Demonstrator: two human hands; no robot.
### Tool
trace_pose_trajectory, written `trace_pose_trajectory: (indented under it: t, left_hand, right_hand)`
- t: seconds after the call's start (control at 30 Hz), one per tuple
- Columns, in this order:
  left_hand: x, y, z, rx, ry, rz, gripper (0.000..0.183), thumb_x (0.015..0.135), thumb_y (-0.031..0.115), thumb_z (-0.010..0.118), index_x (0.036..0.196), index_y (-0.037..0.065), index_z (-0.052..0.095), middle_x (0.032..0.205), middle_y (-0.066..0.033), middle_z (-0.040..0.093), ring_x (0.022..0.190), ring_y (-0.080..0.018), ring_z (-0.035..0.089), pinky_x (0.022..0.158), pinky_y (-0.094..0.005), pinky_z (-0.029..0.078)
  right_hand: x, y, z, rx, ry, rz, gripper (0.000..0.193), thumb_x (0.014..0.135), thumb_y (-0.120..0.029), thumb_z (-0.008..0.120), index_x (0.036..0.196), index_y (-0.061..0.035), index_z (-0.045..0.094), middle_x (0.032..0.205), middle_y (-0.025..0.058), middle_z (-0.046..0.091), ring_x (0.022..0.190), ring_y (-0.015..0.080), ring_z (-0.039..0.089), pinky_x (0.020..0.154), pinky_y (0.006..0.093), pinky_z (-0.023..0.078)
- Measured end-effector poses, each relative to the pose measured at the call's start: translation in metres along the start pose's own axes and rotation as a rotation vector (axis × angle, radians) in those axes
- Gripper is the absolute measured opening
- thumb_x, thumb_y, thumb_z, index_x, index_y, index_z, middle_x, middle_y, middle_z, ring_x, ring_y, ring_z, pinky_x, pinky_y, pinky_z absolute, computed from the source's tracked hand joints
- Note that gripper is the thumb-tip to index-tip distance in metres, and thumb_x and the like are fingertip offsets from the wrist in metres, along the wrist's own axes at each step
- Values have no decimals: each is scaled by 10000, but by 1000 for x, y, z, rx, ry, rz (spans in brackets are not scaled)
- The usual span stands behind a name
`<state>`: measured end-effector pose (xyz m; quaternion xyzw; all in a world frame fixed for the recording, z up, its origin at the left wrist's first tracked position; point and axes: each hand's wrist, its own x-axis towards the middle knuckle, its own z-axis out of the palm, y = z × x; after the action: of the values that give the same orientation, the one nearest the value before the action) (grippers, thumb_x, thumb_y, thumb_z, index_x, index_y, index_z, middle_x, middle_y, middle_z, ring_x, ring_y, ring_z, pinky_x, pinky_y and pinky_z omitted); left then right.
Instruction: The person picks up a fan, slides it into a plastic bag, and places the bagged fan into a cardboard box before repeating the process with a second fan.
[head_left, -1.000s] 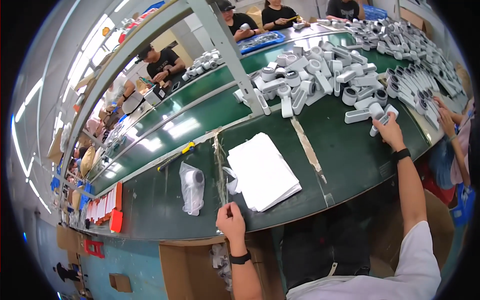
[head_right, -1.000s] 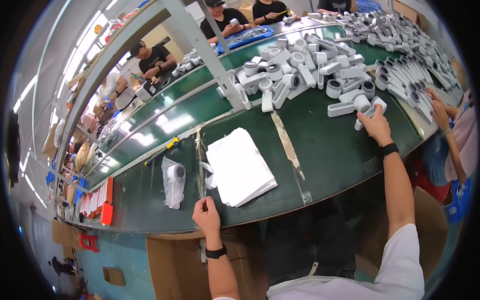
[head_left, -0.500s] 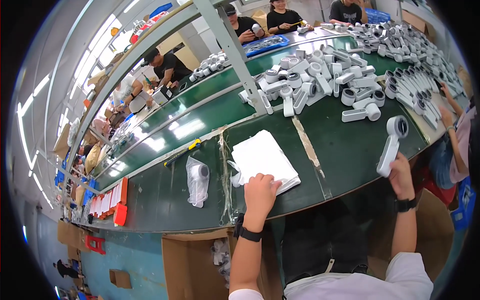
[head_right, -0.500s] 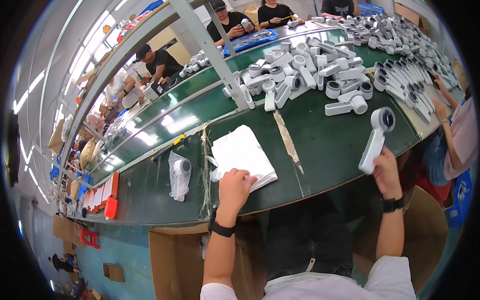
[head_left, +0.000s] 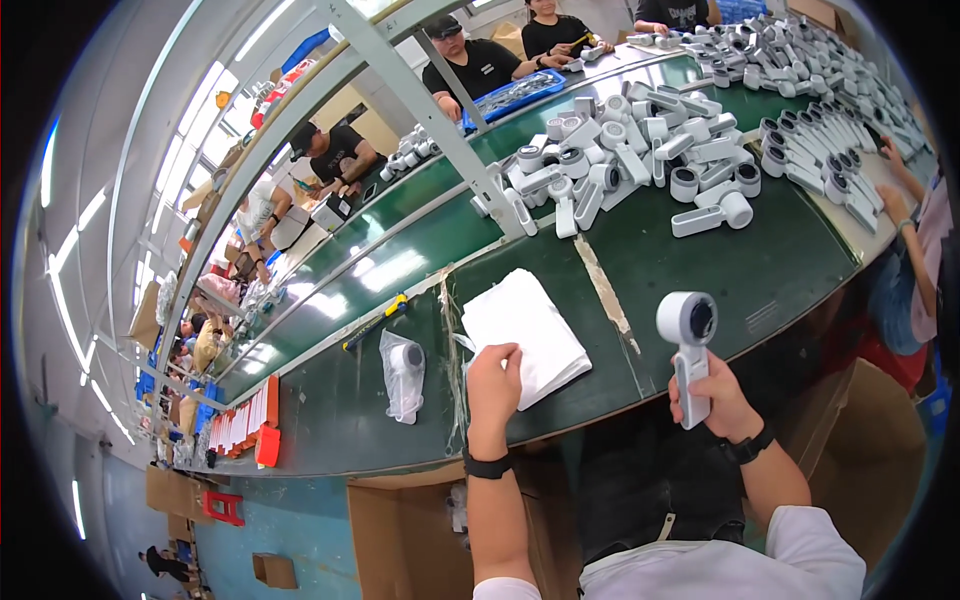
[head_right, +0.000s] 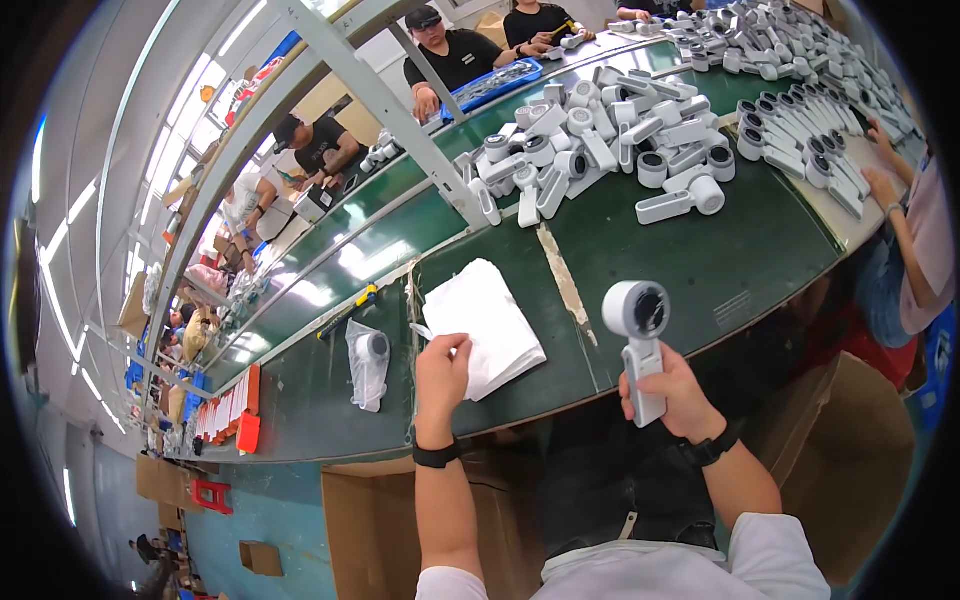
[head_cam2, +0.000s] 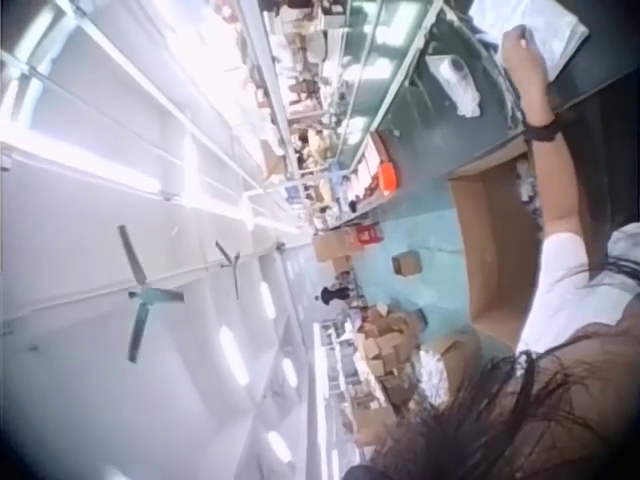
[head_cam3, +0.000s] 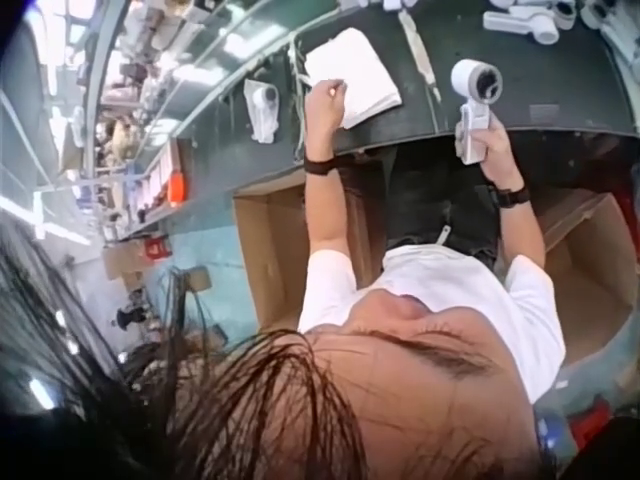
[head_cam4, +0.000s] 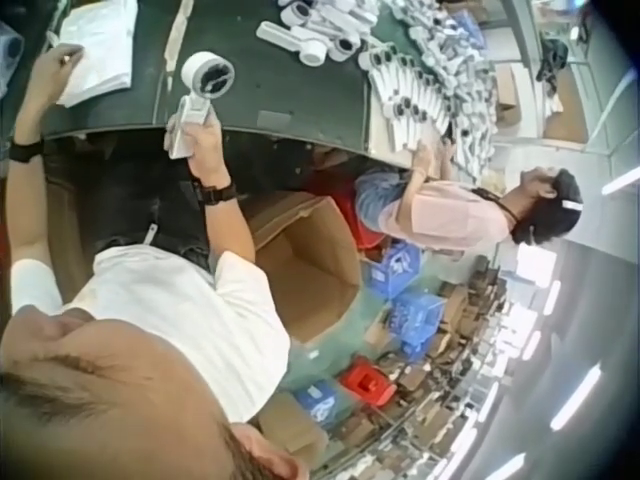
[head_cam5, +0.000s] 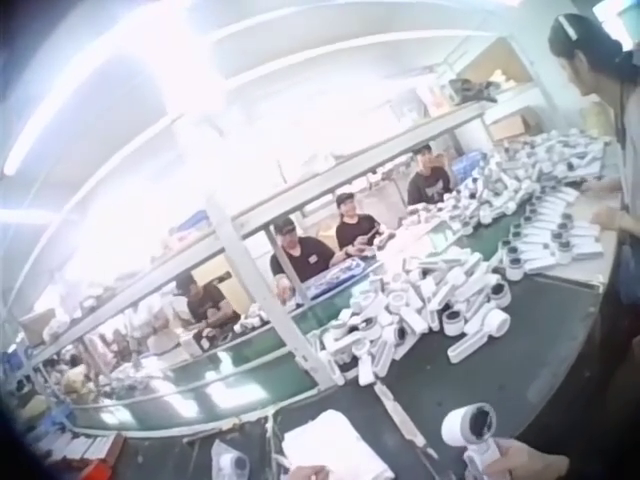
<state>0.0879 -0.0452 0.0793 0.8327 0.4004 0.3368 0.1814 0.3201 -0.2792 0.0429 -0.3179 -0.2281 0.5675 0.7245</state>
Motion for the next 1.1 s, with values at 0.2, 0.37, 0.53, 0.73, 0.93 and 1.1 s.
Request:
trace_pose_trajectory:
  t: [0.2, 0.37, 0.53, 0.73, 0.93, 1.1]
  left_hand:
    - [-8, 11, -6, 269, -152, 170, 204, 776, 163, 738, 916, 22, 692, 856, -130, 643, 827, -298, 610, 728, -371, 481]
    - [-8, 13, -14, 224, -294, 164, 186, 774, 155, 734, 917, 41, 699, 853, -126, 657, 820, -305, 609, 723, -373, 481]
    - [-3, 0, -11, 166, -141, 129, 125, 837, 101, 647, 912, 15, 697, 844, -175, 669, 742, -314, 632, 685, -369, 495]
    - [-2, 5, -2, 163, -36, 212, 129, 854, 90, 638, 944, 14, 690, 838, -146, 670, 659, -250, 614, 610, -323, 479]
    - [5, -1, -15, 32, -120, 105, 115, 846, 69, 648, 935, 10, 690, 779, -99, 673, 627, -150, 582, 597, -277, 464]
    - [12, 3, -26, 15, -144, -14, 128, 874, 82, 627, 939, -5, 695, 777, -112, 682, 677, -145, 616, 642, -265, 478]
  right_hand:
    - [-9, 8, 6, -104, -16, 87, 355, 759, -130, 624, 1074, -34, 492, 787, 139, 620, 586, 250, 623, 546, 356, 519]
    - [-13, 15, -1, -102, 11, 88, 331, 784, -128, 609, 1081, -36, 495, 789, 129, 614, 578, 234, 620, 533, 340, 514]
    - [-14, 14, 4, -86, 20, 133, 305, 809, -122, 586, 1085, -36, 490, 795, 118, 613, 576, 218, 619, 540, 327, 512]
    - [-16, 16, 2, -55, 5, 141, 299, 824, -110, 576, 1098, -35, 483, 800, 111, 613, 579, 202, 616, 540, 318, 507]
    - [-18, 15, 0, -48, 6, 139, 303, 829, -113, 589, 1103, -35, 484, 803, 110, 615, 579, 198, 616, 531, 313, 504]
    - [-18, 18, 0, -86, 23, 150, 331, 812, -146, 590, 1106, -33, 487, 801, 124, 613, 583, 215, 618, 545, 324, 514]
